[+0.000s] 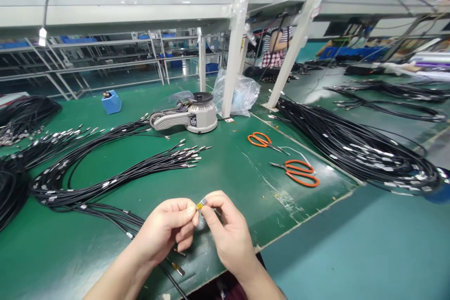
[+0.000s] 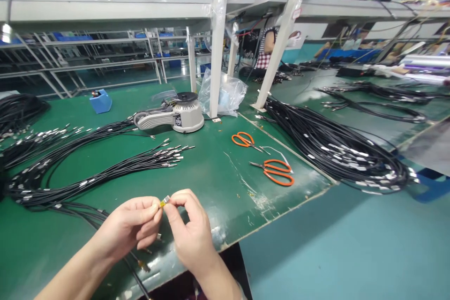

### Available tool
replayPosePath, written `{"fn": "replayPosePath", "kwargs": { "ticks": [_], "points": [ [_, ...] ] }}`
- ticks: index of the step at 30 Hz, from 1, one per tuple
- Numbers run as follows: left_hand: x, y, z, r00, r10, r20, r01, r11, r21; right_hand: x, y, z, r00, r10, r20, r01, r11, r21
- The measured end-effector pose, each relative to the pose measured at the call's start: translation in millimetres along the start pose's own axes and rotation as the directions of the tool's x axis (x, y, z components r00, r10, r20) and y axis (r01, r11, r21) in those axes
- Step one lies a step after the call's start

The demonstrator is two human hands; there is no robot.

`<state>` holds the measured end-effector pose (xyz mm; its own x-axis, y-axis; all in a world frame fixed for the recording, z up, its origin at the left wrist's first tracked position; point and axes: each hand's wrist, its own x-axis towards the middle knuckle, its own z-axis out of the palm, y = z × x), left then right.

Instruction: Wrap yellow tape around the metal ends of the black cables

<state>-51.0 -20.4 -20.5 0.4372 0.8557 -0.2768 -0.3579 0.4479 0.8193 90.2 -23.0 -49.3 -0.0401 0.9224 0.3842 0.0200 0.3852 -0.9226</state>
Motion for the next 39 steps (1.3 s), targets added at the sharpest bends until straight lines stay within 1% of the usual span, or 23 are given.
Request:
{"fn": "replayPosePath", "kwargs": {
  "ticks": [3,7,9,12,13,14,15,16,17,18,19,20,21,23,24,25,26,27,29,31,35,37,39],
  "points": [
    [0,3,-5.1,0.994,-0.059,0.097,0.065,0.996,-0.06,1,6,1,0.995,-0.094,0.024,0.094,0.995,0.019],
    [-2,7,-10.2,0.977,-0.12,0.178,0.138,0.986,-0.092,4,9,2,0.988,-0.143,0.061,0.138,0.987,0.08],
    [-3,8,-13.0,0.964,-0.154,0.217,0.176,0.981,-0.082,7,7,-1,0.975,-0.184,0.128,0.171,0.98,0.105],
    [-6,10,-14.1,0.94,-0.211,0.267,0.226,0.974,-0.024,14,2,-9,0.929,-0.266,0.256,0.243,0.963,0.12],
    [-7,11,-12.5,0.943,-0.21,0.258,0.213,0.977,0.017,15,0,-13,0.921,-0.269,0.28,0.246,0.962,0.114],
    [-9,12,-9.6,0.957,-0.184,0.224,0.171,0.982,0.079,17,-2,-17,0.922,-0.253,0.294,0.232,0.967,0.104],
    [-11,12,-5.6,0.978,-0.129,0.162,0.101,0.981,0.167,18,-4,-22,0.929,-0.218,0.299,0.2,0.976,0.089],
    [-13,12,-1.0,0.995,-0.046,0.085,0.02,0.957,0.288,18,-5,-27,0.94,-0.171,0.295,0.156,0.985,0.075],
    [-14,11,3.9,0.998,0.063,0.018,-0.064,0.899,0.434,17,-7,-32,0.95,-0.13,0.283,0.117,0.991,0.064],
    [-16,10,8.3,0.983,0.183,-0.014,-0.141,0.8,0.584,15,-7,-37,0.957,-0.103,0.27,0.092,0.994,0.057],
    [-17,7,11.9,0.955,0.296,0.001,-0.208,0.669,0.713,13,-8,-42,0.962,-0.094,0.255,0.084,0.995,0.05],
    [-17,4,14.3,0.918,0.393,0.053,-0.272,0.525,0.806,10,-8,-47,0.965,-0.101,0.244,0.094,0.995,0.04],
    [-18,1,15.4,0.873,0.471,0.132,-0.336,0.383,0.86,6,-9,-51,0.965,-0.117,0.236,0.115,0.993,0.024],
    [-17,-6,14.3,0.765,0.569,0.301,-0.449,0.138,0.883,0,-9,-57,0.962,-0.145,0.231,0.152,0.988,-0.013],
    [-16,-8,12.8,0.715,0.597,0.364,-0.484,0.045,0.874,-2,-9,-58,0.961,-0.153,0.229,0.164,0.986,-0.03],
    [-16,-10,11.2,0.673,0.613,0.415,-0.507,-0.027,0.862,-5,-10,-59,0.96,-0.165,0.226,0.178,0.983,-0.041],
    [-15,-12,9.7,0.643,0.618,0.452,-0.522,-0.079,0.849,-7,-9,-60,0.96,-0.175,0.221,0.19,0.981,-0.049],
    [-15,-12,8.6,0.623,0.618,0.479,-0.532,-0.114,0.839,-8,-9,-59,0.959,-0.185,0.214,0.201,0.978,-0.055],
    [-14,-12,7.7,0.605,0.615,0.506,-0.541,-0.148,0.827,-9,-7,-58,0.957,-0.207,0.204,0.224,0.972,-0.066],
    [-14,-12,7.9,0.602,0.611,0.514,-0.544,-0.158,0.824,-10,-6,-58,0.954,-0.224,0.198,0.243,0.967,-0.075],
    [-12,-13,7.9,0.612,0.607,0.508,-0.534,-0.157,0.831,-10,-2,-57,0.953,-0.24,0.185,0.261,0.961,-0.093],
    [-11,-15,7.0,0.601,0.608,0.519,-0.538,-0.172,0.825,-10,-1,-57,0.954,-0.24,0.178,0.26,0.96,-0.102],
    [-9,-18,6.0,0.58,0.605,0.545,-0.546,-0.208,0.812,-10,0,-56,0.956,-0.237,0.17,0.258,0.96,-0.108]
  ]
}}
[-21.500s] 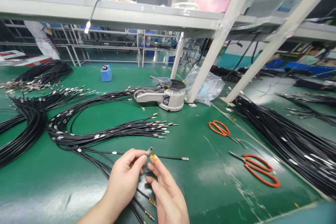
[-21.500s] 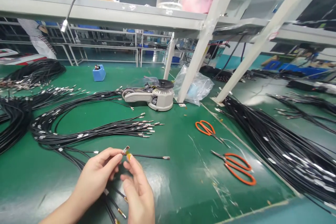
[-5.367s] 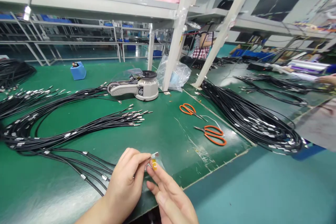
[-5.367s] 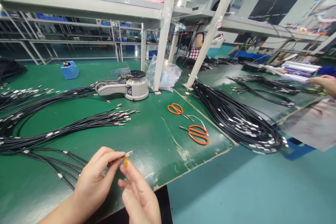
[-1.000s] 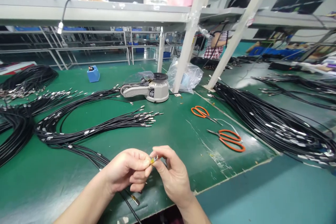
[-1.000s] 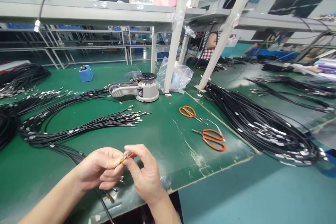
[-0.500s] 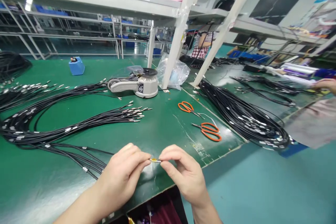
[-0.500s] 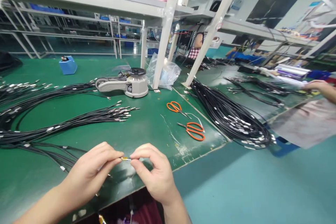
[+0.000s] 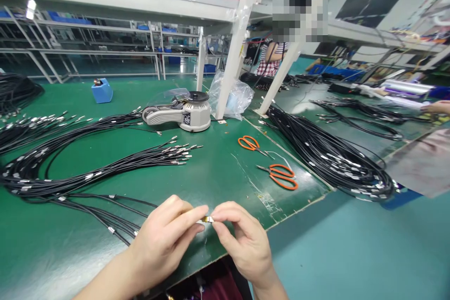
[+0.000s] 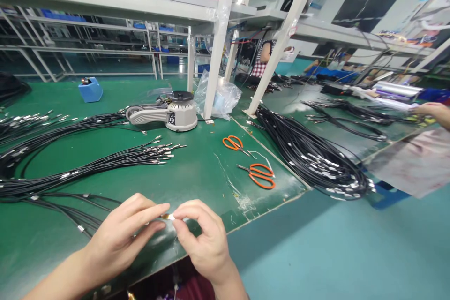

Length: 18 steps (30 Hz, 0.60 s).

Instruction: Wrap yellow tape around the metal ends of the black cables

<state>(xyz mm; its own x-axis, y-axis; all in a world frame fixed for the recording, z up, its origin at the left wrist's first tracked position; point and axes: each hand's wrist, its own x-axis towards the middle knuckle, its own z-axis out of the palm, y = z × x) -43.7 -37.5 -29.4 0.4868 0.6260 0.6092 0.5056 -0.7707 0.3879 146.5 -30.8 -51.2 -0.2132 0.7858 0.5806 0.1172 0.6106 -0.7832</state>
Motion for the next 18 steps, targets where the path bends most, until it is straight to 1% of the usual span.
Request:
{"fn": "replayPosePath", "kwargs": {
  "ticks": [3,6,9,12,15,18],
  "points": [
    [-2,0,4.9,0.999,0.046,-0.026,-0.045,0.997,0.056,0,0,2,1.0,0.005,-0.005,-0.005,1.0,-0.009],
    [-2,1,8.3,0.995,0.071,-0.073,-0.063,0.993,0.095,0,-1,4,1.0,0.004,0.008,-0.003,1.0,-0.031],
    [1,2,10.8,0.992,0.087,-0.09,-0.078,0.992,0.1,0,1,3,0.999,-0.028,0.035,0.03,0.998,-0.061],
    [3,1,16.4,0.989,0.099,-0.107,-0.083,0.985,0.15,-2,7,1,0.999,-0.047,0.015,0.049,0.994,-0.095],
    [3,-1,25.4,0.988,0.116,-0.1,-0.086,0.961,0.263,-6,16,0,0.999,-0.035,0.015,0.037,0.992,-0.119],
    [2,-2,28.2,0.991,0.124,-0.051,-0.098,0.931,0.353,-11,26,1,1.0,-0.016,0.024,0.018,0.995,-0.101]
  ]
}}
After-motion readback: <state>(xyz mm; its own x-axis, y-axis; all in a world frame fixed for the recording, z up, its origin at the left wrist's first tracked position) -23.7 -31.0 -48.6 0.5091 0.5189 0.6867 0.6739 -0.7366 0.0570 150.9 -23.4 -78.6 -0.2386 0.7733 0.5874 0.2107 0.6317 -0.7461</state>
